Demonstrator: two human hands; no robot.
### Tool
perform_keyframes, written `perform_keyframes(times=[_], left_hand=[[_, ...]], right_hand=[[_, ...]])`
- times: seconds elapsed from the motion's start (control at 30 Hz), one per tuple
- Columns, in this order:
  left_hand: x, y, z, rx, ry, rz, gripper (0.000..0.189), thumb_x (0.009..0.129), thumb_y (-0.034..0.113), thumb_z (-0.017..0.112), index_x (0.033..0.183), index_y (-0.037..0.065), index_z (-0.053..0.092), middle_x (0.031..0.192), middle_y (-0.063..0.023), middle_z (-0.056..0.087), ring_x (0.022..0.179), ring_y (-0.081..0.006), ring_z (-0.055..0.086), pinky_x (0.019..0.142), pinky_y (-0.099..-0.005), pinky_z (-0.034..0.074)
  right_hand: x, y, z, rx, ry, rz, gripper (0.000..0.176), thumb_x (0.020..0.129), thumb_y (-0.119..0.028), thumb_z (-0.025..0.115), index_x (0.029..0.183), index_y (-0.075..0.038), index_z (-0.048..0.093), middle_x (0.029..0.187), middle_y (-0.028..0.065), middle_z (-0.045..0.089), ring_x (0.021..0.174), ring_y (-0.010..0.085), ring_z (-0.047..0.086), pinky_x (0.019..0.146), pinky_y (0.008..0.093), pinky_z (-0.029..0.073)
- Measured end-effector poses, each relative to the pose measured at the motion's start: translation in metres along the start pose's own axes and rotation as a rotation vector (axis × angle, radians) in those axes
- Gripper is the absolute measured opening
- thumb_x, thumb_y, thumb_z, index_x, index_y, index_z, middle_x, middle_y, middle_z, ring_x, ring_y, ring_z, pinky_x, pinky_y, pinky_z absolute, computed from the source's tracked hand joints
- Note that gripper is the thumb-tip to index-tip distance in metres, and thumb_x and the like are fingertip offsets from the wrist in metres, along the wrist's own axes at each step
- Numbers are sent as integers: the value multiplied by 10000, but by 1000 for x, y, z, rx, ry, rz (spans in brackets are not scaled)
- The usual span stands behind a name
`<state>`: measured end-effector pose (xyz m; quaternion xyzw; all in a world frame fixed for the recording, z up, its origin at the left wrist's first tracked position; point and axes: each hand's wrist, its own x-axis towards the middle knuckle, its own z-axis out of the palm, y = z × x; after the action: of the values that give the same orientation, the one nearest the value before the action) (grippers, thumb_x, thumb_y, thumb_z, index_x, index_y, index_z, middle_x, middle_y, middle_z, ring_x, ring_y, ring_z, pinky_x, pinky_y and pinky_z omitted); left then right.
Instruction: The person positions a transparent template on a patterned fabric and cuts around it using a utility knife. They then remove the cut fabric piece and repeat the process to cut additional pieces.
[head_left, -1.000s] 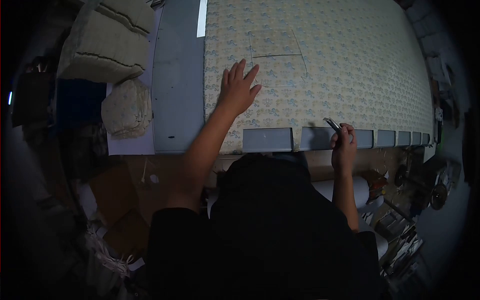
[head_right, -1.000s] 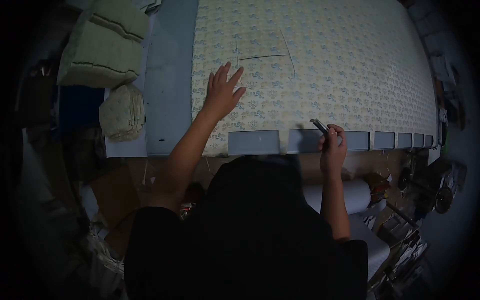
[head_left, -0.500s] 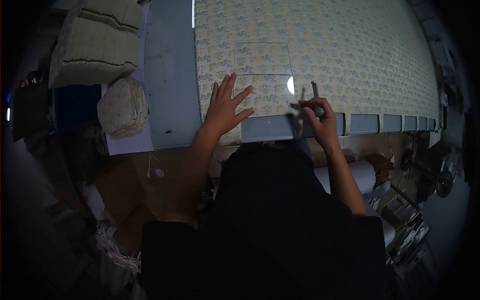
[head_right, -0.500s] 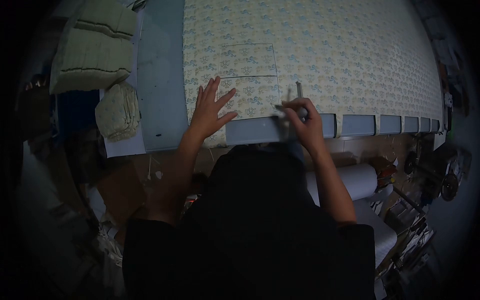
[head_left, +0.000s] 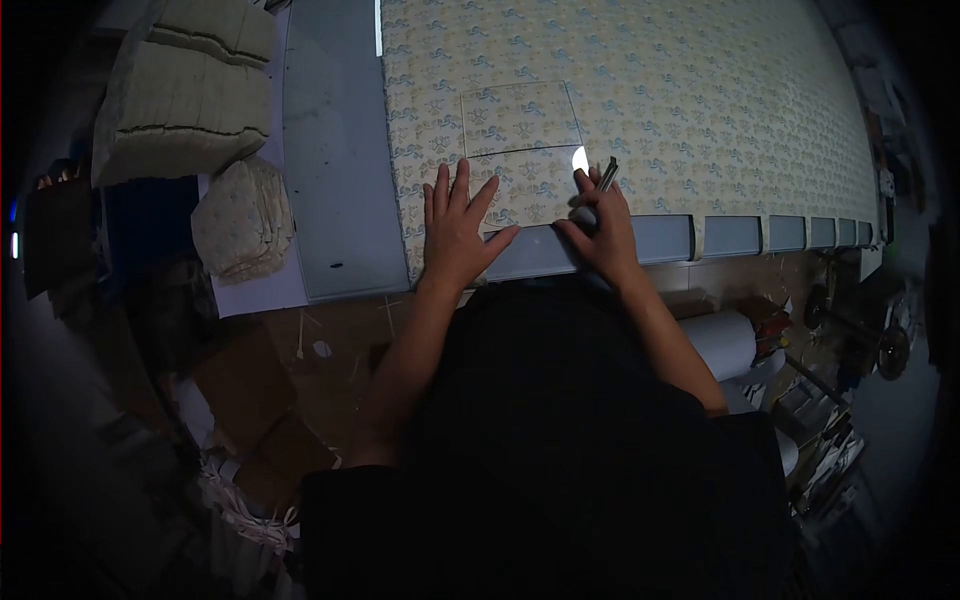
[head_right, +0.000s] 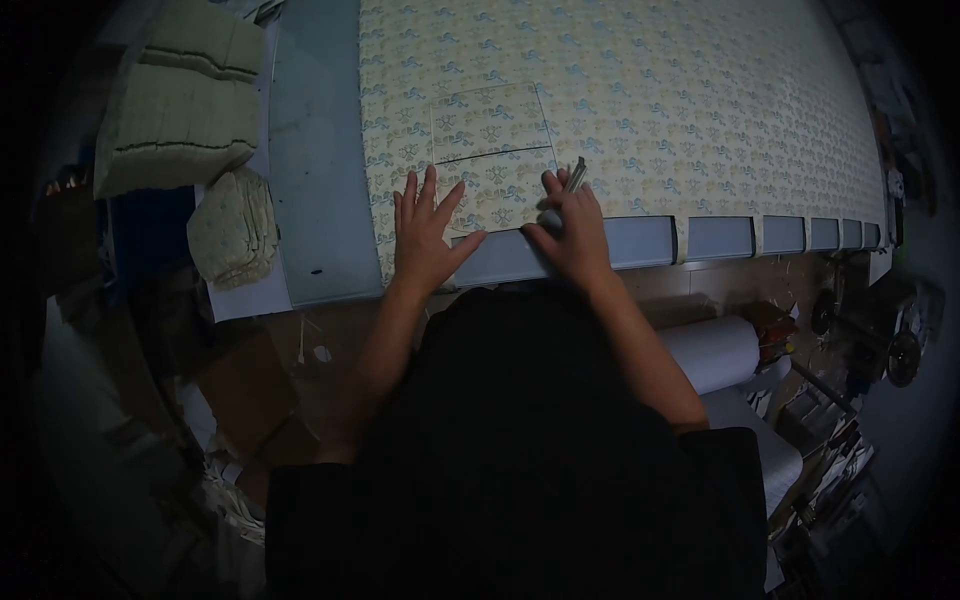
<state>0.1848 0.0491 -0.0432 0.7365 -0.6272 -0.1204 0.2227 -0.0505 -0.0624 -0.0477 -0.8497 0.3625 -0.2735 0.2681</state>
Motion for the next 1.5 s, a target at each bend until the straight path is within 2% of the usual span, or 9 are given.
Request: perform_keyframes(times=[0.2,0.4,0.67,1.07,1.5], left_hand=[[0,-2,0,-36,26,-7,736,789,466,839,1429,172,624,1669,-178,312,1552,-431,208,1228,-656,157],[1,0,-4,-14,-9,0,707,812,475,822,1419,169,630,1664,-181,314,1554,-438,193,1238,-648,133],[-2,-8,-2,-99,34,19,671,803,424,841,1380,133,660,1639,-192,349,1547,-439,214,1229,-657,151],[-3,-6,-2,-108,39,18,662,807,408,839,1378,121,663,1633,-198,354,1548,-437,216,1229,-655,150],[-2,-6,-1,-92,45,19,662,809,414,833,1374,113,665,1633,-198,360,1546,-433,225,1232,-650,147]], right_hand=[[1,0,-1,32,-12,-3,455,761,-138,882,1080,-68,566,1444,189,603,1405,426,483,1142,535,382],[0,-1,-2,69,10,43,454,748,-145,892,1073,-67,586,1452,195,597,1417,431,472,1126,510,418],[-2,2,0,24,-48,71,393,798,-201,863,1079,-95,611,1505,153,566,1484,358,419,1212,571,288],[-4,6,2,21,-37,31,436,798,-195,865,1120,-98,588,1517,121,560,1484,349,421,1203,571,303],[-2,4,1,28,-13,14,445,788,-193,873,1115,-79,594,1495,131,576,1459,377,443,1187,581,321]])
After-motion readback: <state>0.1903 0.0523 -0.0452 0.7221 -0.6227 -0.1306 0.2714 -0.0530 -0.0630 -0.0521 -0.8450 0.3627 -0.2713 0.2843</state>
